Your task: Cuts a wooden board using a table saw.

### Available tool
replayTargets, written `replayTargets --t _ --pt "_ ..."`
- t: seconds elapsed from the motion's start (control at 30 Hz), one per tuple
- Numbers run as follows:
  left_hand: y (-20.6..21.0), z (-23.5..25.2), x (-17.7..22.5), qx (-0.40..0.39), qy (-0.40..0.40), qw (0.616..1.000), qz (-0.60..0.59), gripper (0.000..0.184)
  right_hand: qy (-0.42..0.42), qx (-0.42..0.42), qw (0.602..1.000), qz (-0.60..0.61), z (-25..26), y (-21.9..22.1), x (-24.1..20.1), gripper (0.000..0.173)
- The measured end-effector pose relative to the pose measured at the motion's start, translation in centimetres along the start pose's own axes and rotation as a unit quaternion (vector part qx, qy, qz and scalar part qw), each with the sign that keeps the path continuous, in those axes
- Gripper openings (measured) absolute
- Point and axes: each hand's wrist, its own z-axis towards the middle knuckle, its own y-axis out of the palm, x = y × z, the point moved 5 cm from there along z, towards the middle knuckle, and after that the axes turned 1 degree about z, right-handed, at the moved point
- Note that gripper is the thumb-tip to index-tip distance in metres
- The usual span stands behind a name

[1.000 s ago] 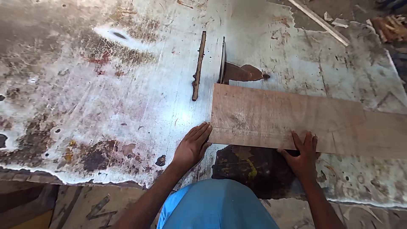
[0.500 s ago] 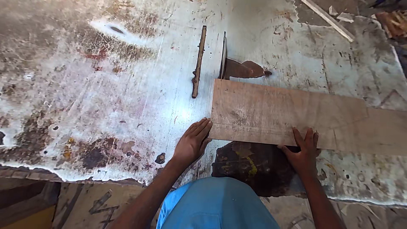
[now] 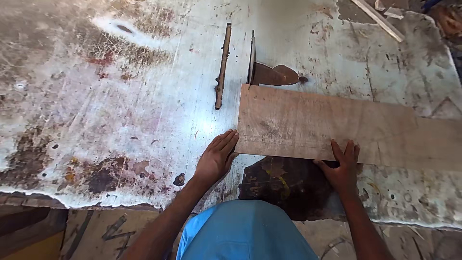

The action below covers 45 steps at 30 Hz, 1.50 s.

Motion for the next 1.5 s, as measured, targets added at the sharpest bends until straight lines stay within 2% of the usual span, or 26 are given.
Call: replayTargets --t 1.5 --pt "-0.1 3.0 -1.0 -0.011 -0.020 1.000 0.005 0.053 0.033 -0.011 0.999 -0.010 3.2 0.8 -0.1 0.098"
